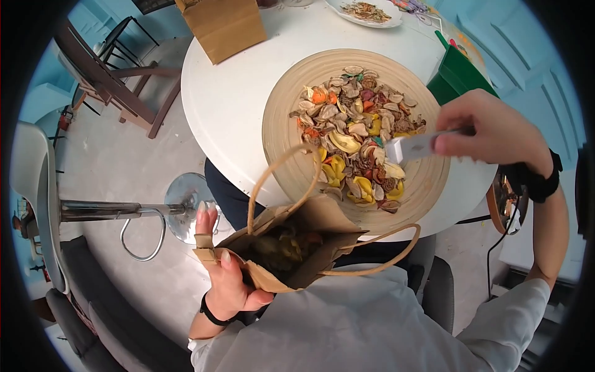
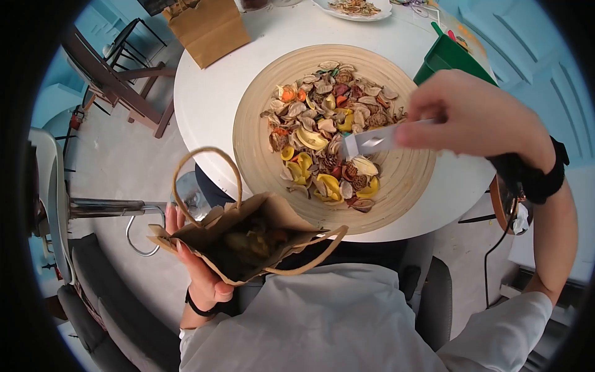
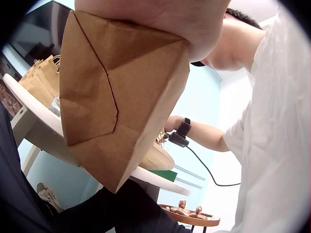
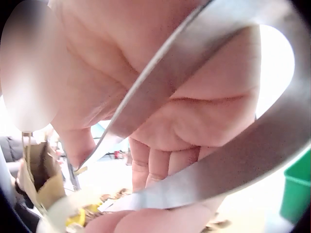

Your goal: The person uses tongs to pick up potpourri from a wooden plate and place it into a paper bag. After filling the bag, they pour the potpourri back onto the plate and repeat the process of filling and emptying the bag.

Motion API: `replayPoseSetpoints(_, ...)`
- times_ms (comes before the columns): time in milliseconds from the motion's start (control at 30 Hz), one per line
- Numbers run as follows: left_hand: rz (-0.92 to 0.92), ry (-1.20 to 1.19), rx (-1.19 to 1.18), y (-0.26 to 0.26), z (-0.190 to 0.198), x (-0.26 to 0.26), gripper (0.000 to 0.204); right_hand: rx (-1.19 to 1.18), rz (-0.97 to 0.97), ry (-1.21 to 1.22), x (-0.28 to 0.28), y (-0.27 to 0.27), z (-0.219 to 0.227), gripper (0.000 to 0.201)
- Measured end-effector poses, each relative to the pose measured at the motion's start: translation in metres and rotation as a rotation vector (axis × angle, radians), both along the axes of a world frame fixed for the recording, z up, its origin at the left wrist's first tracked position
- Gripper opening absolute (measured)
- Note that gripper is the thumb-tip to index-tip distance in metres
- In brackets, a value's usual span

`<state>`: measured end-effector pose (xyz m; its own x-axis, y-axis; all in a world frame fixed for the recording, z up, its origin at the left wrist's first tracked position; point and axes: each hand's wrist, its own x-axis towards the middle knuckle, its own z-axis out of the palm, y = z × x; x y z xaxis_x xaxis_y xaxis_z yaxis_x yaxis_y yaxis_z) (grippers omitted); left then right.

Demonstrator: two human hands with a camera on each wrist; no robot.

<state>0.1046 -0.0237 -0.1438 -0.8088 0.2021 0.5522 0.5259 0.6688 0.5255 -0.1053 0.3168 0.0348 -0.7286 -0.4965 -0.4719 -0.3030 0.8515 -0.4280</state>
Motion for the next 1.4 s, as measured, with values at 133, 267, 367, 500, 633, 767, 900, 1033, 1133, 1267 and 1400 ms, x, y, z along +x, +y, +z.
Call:
replayPoseSetpoints(133,-0.001,0.000,-0.001,0.000,0.001,-0.001,0.094,0.215,-0.193,0.025,-0.020,0.043,-0.002,0.046)
replayPoseSetpoints(267,0.001,0.011,-0.011,0.001,0.000,0.000,0.094,0.271,-0.272,-0.027,-0.029,0.056,-0.008,0.051)
replayPoseSetpoints(367,0.008,0.009,-0.015,0.000,0.000,0.001,0.095,0.245,-0.238,-0.063,-0.028,0.044,-0.018,0.053)
replayPoseSetpoints(500,0.032,0.011,-0.023,0.001,0.000,0.001,0.095,0.135,-0.154,-0.098,-0.026,0.018,-0.038,0.055)
replayPoseSetpoints(633,0.019,0.006,0.008,0.000,-0.003,0.000,0.095,0.051,-0.109,-0.136,-0.029,0.005,-0.049,0.052)
replayPoseSetpoints(767,0.020,0.013,-0.008,0.001,0.000,0.000,0.094,0.019,-0.148,-0.142,-0.023,0.002,-0.049,0.050)
replayPoseSetpoints(900,0.015,0.022,-0.001,0.001,-0.001,-0.001,0.092,-0.003,-0.146,-0.167,-0.022,0.007,-0.047,0.045)
replayPoseSetpoints(1033,0.014,0.026,-0.016,0.000,0.001,0.000,0.090,-0.013,-0.186,-0.115,-0.020,0.008,-0.038,0.040)
replayPoseSetpoints(1133,0.019,0.029,-0.024,0.001,0.001,-0.001,0.089,-0.029,-0.221,-0.113,-0.025,0.014,-0.032,0.039)
replayPoseSetpoints(1267,0.019,0.043,-0.005,0.002,0.002,-0.002,0.086,-0.046,-0.208,-0.123,-0.025,0.016,-0.032,0.037)
replayPoseSetpoints(1400,0.016,0.064,0.013,0.003,0.002,-0.003,0.084,-0.060,-0.193,-0.105,-0.020,0.006,-0.020,0.043)
